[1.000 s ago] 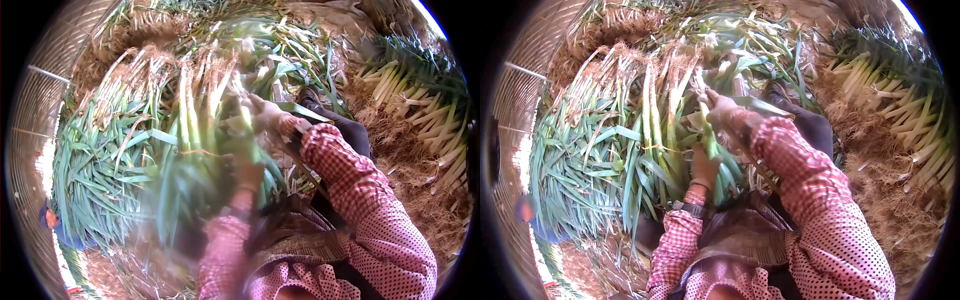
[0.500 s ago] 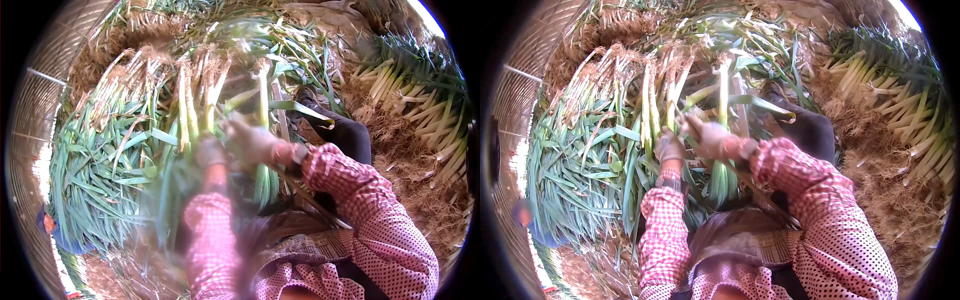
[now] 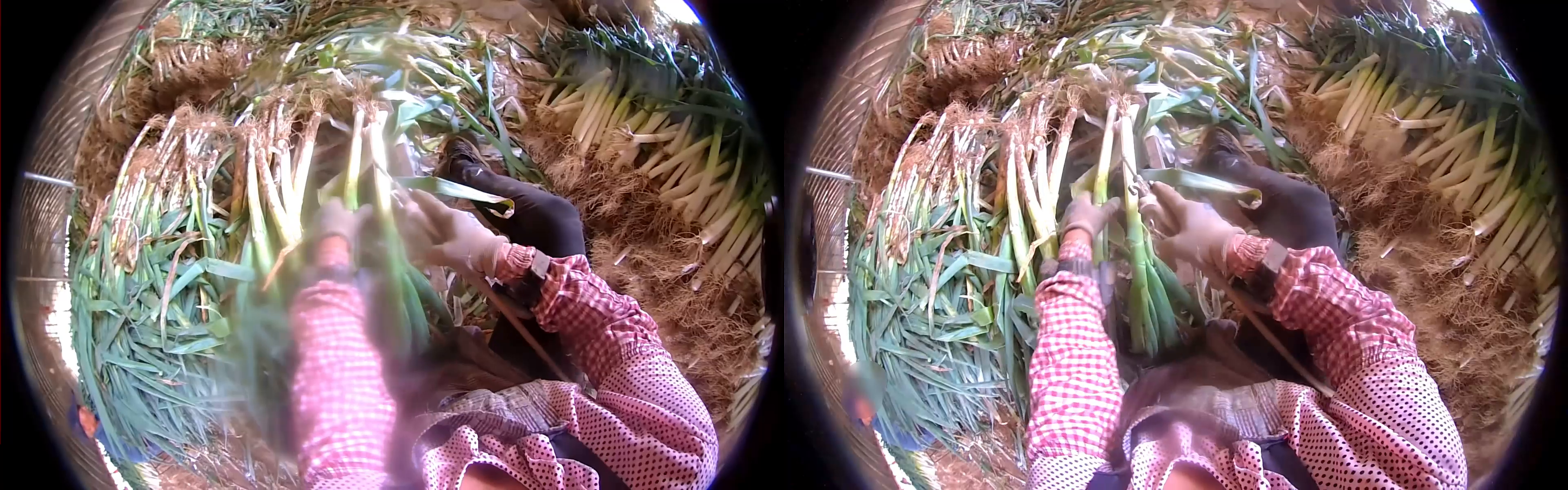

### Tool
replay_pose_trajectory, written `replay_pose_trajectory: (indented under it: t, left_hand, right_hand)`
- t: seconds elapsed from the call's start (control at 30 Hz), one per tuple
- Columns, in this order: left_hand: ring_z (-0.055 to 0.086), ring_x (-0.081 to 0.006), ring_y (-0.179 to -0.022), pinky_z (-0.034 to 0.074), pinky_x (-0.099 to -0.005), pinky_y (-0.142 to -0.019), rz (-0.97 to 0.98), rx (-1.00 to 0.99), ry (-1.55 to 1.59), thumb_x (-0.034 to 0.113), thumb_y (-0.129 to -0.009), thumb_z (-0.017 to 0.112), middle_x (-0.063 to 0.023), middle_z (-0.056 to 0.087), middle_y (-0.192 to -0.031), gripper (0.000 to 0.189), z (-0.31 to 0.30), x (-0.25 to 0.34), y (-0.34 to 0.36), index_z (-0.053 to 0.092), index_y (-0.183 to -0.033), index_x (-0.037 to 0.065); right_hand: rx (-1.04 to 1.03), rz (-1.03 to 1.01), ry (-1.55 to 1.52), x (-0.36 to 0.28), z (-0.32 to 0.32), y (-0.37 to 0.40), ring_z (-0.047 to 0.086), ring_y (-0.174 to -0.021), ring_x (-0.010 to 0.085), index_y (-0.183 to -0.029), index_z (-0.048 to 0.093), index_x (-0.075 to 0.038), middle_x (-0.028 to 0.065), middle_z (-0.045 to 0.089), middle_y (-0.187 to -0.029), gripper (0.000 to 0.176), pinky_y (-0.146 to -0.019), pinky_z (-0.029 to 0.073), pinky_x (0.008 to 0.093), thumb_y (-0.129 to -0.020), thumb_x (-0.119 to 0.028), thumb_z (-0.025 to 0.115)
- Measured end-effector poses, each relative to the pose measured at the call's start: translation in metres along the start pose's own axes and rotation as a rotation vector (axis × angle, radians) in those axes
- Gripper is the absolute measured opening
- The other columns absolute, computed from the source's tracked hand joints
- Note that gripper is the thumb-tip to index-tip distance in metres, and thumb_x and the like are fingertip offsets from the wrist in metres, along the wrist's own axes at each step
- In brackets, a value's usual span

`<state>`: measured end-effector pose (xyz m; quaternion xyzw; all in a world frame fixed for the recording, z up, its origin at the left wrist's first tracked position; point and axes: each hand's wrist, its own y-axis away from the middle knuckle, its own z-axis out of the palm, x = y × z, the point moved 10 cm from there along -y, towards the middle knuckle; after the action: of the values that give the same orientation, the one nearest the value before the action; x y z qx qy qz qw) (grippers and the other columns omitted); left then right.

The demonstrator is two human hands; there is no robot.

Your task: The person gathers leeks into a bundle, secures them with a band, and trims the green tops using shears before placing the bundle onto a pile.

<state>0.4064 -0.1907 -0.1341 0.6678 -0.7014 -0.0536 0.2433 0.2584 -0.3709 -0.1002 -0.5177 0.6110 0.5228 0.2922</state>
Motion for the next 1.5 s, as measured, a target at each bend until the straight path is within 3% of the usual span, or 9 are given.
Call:
replay_pose_trajectory:
  t: [0.1,0.2,0.3,0.4,0.53,0.9,1.2,1.33,1.5]
  left_hand:
    - [0.064,-0.0233,-0.106,0.052,-0.0355,-0.092,0.124,-0.166,0.503,0.021,-0.093,0.067,-0.0141,0.069,-0.118,0.047,0.04,-0.054,-0.003,0.058,-0.133,-0.001]
    - [0.069,-0.0315,-0.098,0.054,-0.04,-0.09,0.126,-0.002,0.184,0.02,-0.089,0.07,-0.0176,0.072,-0.105,0.035,0.033,-0.08,0.028,0.065,-0.119,0.003]
    - [0.069,-0.0432,-0.101,0.055,-0.0478,-0.089,-0.088,0.185,-0.072,0.025,-0.086,0.07,-0.0273,0.071,-0.105,0.031,0.011,-0.066,0.08,0.066,-0.106,0.002]
    - [0.069,-0.0428,-0.105,0.055,-0.0471,-0.09,-0.142,0.173,-0.117,0.024,-0.087,0.069,-0.0276,0.071,-0.108,0.032,0.008,-0.059,0.092,0.065,-0.109,0.001]
    - [0.068,-0.0426,-0.108,0.055,-0.0468,-0.092,-0.1,0.19,-0.033,0.025,-0.088,0.069,-0.0277,0.07,-0.113,0.036,0.01,-0.055,0.091,0.065,-0.112,0.0]
    - [0.064,-0.0446,-0.113,0.052,-0.0469,-0.095,-0.02,0.09,0.066,0.024,-0.086,0.069,-0.0257,0.068,-0.12,0.041,0.026,-0.08,0.07,0.065,-0.122,0.005]
    - [0.067,-0.0417,-0.1,0.053,-0.0481,-0.089,0.082,0.258,-0.087,0.015,-0.088,0.061,-0.0247,0.07,-0.105,0.028,-0.003,-0.013,0.104,0.067,-0.111,0.002]
    - [0.067,-0.041,-0.095,0.053,-0.0489,-0.086,-0.002,0.604,-0.017,0.018,-0.09,0.061,-0.0202,0.07,-0.097,0.028,-0.026,-0.107,0.163,0.064,-0.114,0.005]
    - [0.068,-0.0412,-0.099,0.053,-0.0483,-0.085,-0.246,0.372,0.0,0.038,-0.09,0.068,-0.0257,0.07,-0.105,0.041,-0.021,-0.137,0.166,0.064,-0.108,0.001]
  right_hand:
    - [-0.226,-0.039,-0.046,-0.008,0.024,0.03,0.066,-0.114,0.0324,-0.161,0.021,-0.009,0.0274,0.064,-0.127,0.099,-0.095,0.053,0.041,-0.074,-0.014,0.068]
    - [-0.308,-0.244,-0.022,-0.011,0.062,0.051,0.053,-0.134,0.0334,-0.162,0.017,-0.009,0.0301,0.055,-0.139,0.101,-0.113,0.042,0.0399,-0.073,-0.014,0.066]
    - [-0.315,0.15,0.033,-0.007,0.052,0.063,0.063,-0.117,0.0237,-0.161,0.022,-0.009,0.0197,0.061,-0.133,0.099,-0.098,0.054,0.0379,-0.072,-0.002,0.066]
    - [-0.237,-0.17,0.093,-0.017,0.071,0.068,0.067,-0.098,0.0246,-0.161,0.023,-0.011,0.0177,0.067,-0.122,0.099,-0.083,0.058,0.0379,-0.073,-0.001,0.067]
    - [-0.204,0.005,0.107,-0.012,0.076,0.036,0.063,-0.12,0.0385,-0.16,0.025,-0.014,0.0277,0.064,-0.125,0.097,-0.102,0.05,0.0417,-0.073,-0.012,0.067]
    - [0.158,-0.051,0.223,-0.033,0.039,-0.16,0.067,-0.113,0.0334,-0.155,0.035,-0.012,0.0186,0.065,-0.129,0.067,-0.092,0.055,0.0399,-0.093,-0.018,0.06]
    - [0.045,0.001,0.144,-0.019,0.024,-0.066,0.066,-0.118,0.0312,-0.159,0.03,-0.013,0.0217,0.065,-0.129,0.091,-0.098,0.054,0.0366,-0.078,-0.016,0.071]
    - [-0.415,-0.219,0.256,-0.035,0.099,0.047,0.07,-0.105,0.0337,-0.162,0.019,-0.018,0.0228,0.067,-0.123,0.097,-0.093,0.057,0.0416,-0.079,-0.009,0.068]
    - [-0.59,0.106,0.224,-0.051,0.14,0.089,0.071,-0.103,0.0321,-0.162,0.02,-0.018,0.0222,0.068,-0.12,0.096,-0.092,0.057,0.0432,-0.079,-0.008,0.066]
